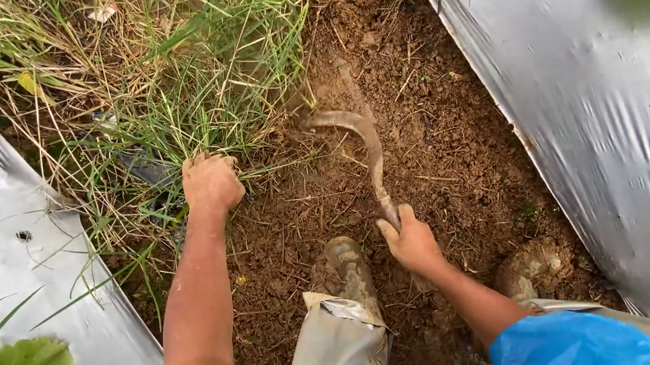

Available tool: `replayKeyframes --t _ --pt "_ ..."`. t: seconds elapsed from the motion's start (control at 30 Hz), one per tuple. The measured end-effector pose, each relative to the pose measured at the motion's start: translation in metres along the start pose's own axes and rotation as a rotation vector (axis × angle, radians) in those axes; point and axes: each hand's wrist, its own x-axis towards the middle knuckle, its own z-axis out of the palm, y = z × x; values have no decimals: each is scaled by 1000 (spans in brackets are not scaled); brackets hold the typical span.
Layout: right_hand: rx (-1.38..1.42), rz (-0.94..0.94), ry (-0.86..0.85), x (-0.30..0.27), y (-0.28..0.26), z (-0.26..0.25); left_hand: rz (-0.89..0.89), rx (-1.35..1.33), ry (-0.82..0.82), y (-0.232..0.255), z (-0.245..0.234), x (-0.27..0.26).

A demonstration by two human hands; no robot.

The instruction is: The person uses a sickle to cut weeds growing between rows of plastic mulch in a garden. They then gather the cut weeds by hand and toss them aside, repeating this process along the row.

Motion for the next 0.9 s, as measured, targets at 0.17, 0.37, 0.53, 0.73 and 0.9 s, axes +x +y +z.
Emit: replayKeyframes --t 0.17,0.37,0.53,0.73,0.9 --pt "380 27 376 44 -56 -20 4 -22 19 -2 0 -1" --pt "203 -73 115 66 -82 3 0 -11 56 2 -12 -11" --pt "143 -33 75 54 -74 -29 27 -30 69 -6 -4 -7" --pt "191 -42 112 60 -88 -21 11 -3 34 -3 -6 -4" --pt "163 70 29 9 -56 13 -3 -30 11 -6 -11 -7"
